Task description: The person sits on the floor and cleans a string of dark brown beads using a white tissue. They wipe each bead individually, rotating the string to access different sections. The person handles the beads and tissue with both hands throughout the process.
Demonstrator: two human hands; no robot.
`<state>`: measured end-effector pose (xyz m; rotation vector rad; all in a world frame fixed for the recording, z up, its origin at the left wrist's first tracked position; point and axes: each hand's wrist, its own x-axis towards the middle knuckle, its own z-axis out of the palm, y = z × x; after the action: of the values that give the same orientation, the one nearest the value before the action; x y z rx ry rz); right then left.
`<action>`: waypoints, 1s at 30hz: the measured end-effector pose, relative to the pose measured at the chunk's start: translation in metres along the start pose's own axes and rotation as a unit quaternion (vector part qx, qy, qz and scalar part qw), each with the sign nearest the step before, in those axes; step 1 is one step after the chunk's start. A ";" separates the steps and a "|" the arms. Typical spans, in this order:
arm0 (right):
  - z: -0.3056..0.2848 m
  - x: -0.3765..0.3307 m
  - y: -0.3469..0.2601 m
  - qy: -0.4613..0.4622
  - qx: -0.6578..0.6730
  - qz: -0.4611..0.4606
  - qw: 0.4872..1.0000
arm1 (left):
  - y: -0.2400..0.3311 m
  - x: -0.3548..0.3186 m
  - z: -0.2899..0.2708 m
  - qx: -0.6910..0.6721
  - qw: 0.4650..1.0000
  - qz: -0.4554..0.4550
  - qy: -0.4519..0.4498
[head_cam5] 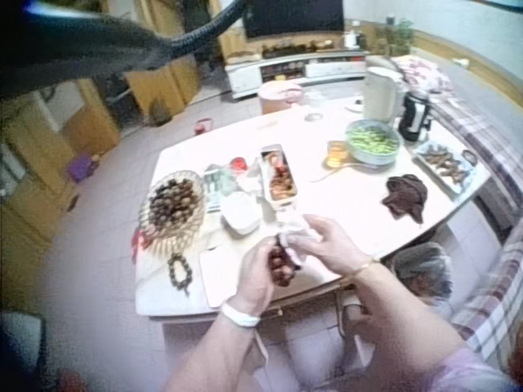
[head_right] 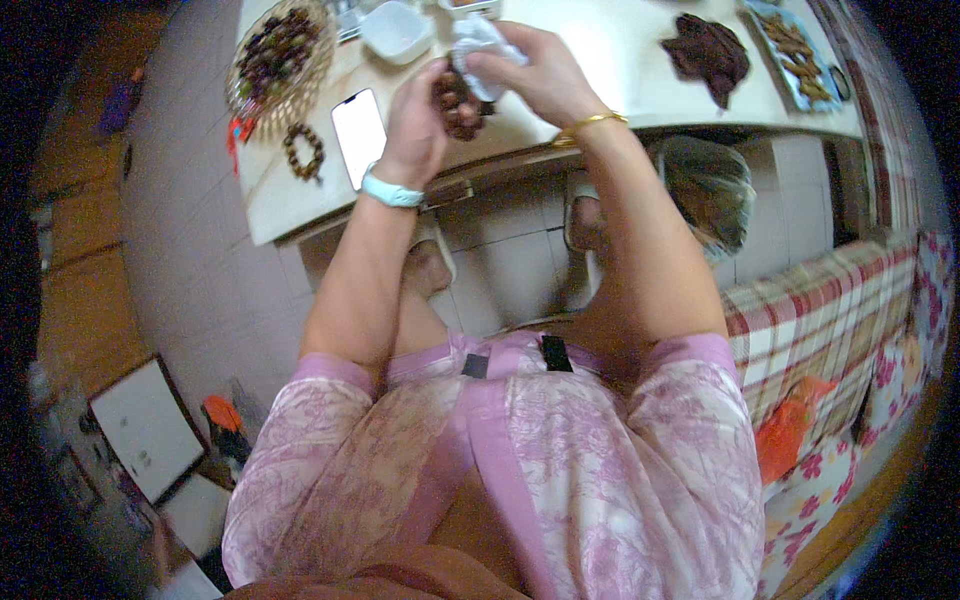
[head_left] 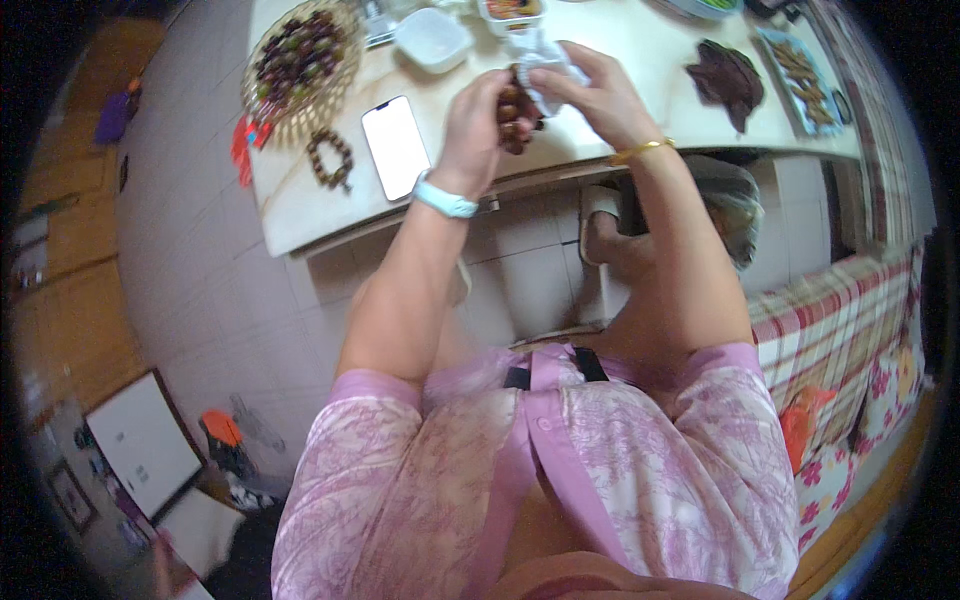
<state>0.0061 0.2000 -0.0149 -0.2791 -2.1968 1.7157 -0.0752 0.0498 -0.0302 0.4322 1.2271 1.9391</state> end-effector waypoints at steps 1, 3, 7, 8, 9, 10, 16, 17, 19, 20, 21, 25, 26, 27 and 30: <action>0.002 0.000 0.000 -0.015 0.045 0.017 0.999 | 0.003 -0.002 0.003 0.024 1.000 0.003 0.001; 0.003 -0.001 0.000 -0.007 0.053 0.009 0.999 | 0.005 -0.002 0.002 0.058 0.998 0.006 -0.025; 0.001 -0.001 0.012 0.047 0.019 0.029 0.998 | 0.001 0.000 0.004 0.105 0.994 0.006 -0.031; -0.001 0.000 0.014 0.063 0.036 0.030 0.997 | -0.001 -0.001 0.005 0.089 0.995 0.021 -0.039; -0.001 0.001 0.015 0.080 0.054 0.032 0.995 | -0.002 -0.002 0.005 0.073 0.996 0.035 -0.047; -0.002 0.002 0.012 0.081 0.066 0.037 0.994 | 0.002 -0.005 0.006 0.081 0.996 0.023 -0.028; -0.001 0.001 -0.001 0.027 0.022 0.050 0.998 | 0.005 -0.002 0.003 0.030 0.998 0.047 -0.002; 0.001 0.001 -0.001 0.028 0.019 0.042 0.999 | 0.004 -0.001 0.004 0.050 0.998 0.036 0.001; 0.005 0.001 0.000 0.030 0.016 0.026 0.999 | -0.003 0.000 0.006 0.060 0.997 0.055 -0.005; 0.005 0.002 0.002 0.036 0.017 0.041 0.998 | -0.006 0.000 0.006 0.065 0.996 0.061 -0.012; 0.004 0.004 0.005 0.043 0.017 0.055 0.997 | -0.009 0.001 0.006 0.069 0.995 0.066 -0.019; -0.002 0.004 0.005 0.060 0.076 0.074 0.993 | -0.008 0.001 0.006 0.031 0.996 0.088 -0.007; -0.003 0.003 0.001 0.058 0.086 0.071 0.992 | -0.005 0.001 0.006 0.021 0.996 0.092 0.006; -0.003 0.002 0.001 0.041 0.068 0.062 0.995 | -0.002 0.000 0.006 0.002 0.996 0.091 0.008; -0.002 0.000 0.003 0.012 0.031 0.036 0.999 | 0.002 -0.002 0.006 -0.026 0.996 0.079 0.011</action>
<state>0.0069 0.2030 -0.0176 -0.3656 -2.1358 1.8062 -0.0713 0.0517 -0.0259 0.4959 1.1843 2.1090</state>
